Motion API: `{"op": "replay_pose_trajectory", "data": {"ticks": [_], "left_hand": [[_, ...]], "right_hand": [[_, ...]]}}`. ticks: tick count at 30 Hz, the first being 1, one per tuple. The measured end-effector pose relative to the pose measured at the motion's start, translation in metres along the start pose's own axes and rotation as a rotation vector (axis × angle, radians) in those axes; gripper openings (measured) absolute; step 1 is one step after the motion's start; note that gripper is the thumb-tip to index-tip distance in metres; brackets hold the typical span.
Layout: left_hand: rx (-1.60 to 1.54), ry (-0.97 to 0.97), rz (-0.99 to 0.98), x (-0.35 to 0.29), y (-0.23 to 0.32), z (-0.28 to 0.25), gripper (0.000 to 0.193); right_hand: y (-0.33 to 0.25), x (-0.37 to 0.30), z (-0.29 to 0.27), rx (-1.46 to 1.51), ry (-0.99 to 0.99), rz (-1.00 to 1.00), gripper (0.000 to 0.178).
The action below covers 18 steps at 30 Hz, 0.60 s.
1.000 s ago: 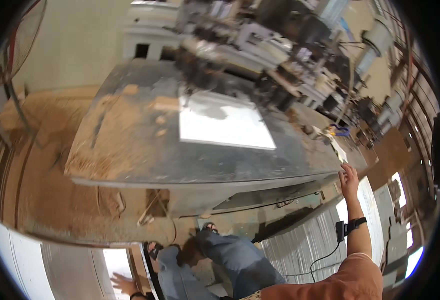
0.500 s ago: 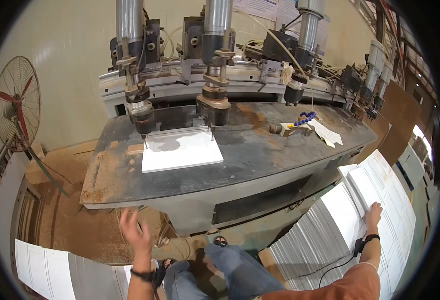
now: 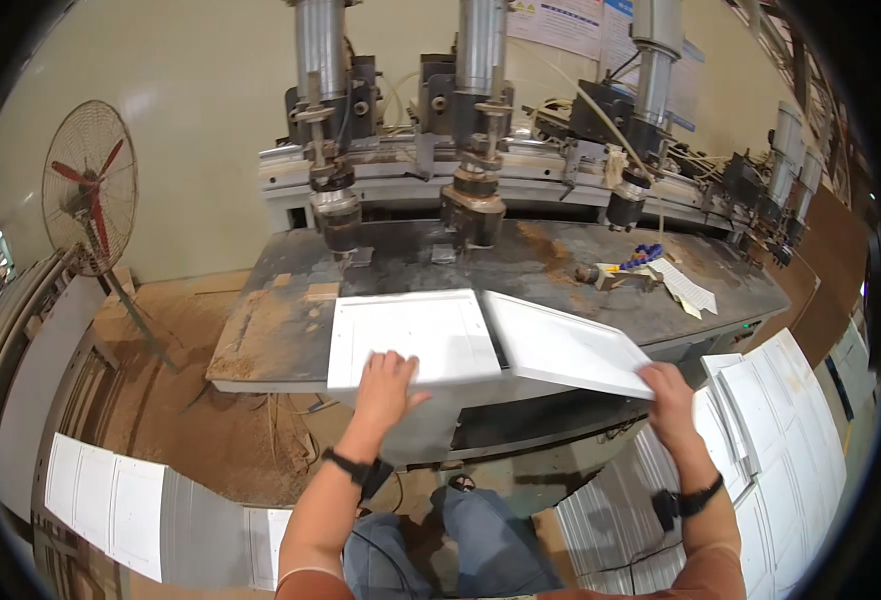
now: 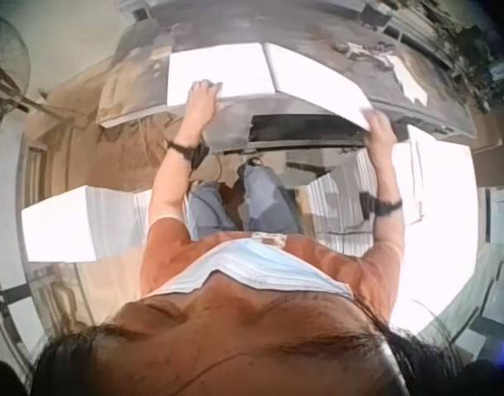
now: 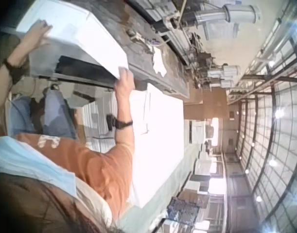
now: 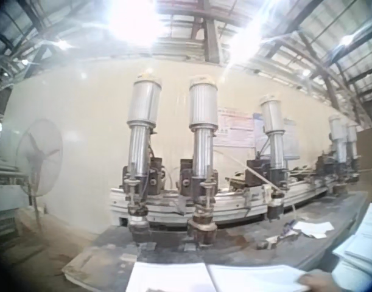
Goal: The worker is repeatedly taking white panels from a stack, feeding them into a woodworking drill press, and then placing the processed panels onto a new stack.
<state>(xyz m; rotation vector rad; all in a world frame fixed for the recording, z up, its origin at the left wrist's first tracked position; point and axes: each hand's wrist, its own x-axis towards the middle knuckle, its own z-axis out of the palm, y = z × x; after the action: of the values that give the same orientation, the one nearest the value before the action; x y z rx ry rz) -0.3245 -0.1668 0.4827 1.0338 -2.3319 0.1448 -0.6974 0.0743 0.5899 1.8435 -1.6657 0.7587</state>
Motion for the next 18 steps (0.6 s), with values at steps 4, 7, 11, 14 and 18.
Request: {"op": "replay_pose_trajectory", "data": {"ticks": [4,7,11,14,18], "left_hand": [[0.088,0.188,0.098,-0.11,-0.002,-0.048,0.045],[0.135,0.162,0.064,-0.208,-0.003,-0.081,0.047],[0.042,0.121,-0.323,-0.331,-0.004,-0.088,0.051],[0.014,0.07,-0.674,-0.416,-0.002,-0.058,0.052],[0.091,-0.03,-0.96,-0.5,-0.006,-0.021,0.05]], "right_hand": [[-0.051,0.072,0.102,0.109,-0.144,-0.143,0.032],[-0.073,0.101,0.167,0.103,-0.232,-0.218,0.032],[-0.074,0.128,0.237,0.217,-0.371,-0.223,0.044],[-0.065,0.149,0.276,0.184,-0.512,-0.221,0.053],[-0.074,0.166,0.301,0.123,-0.5,-0.26,0.049]]}}
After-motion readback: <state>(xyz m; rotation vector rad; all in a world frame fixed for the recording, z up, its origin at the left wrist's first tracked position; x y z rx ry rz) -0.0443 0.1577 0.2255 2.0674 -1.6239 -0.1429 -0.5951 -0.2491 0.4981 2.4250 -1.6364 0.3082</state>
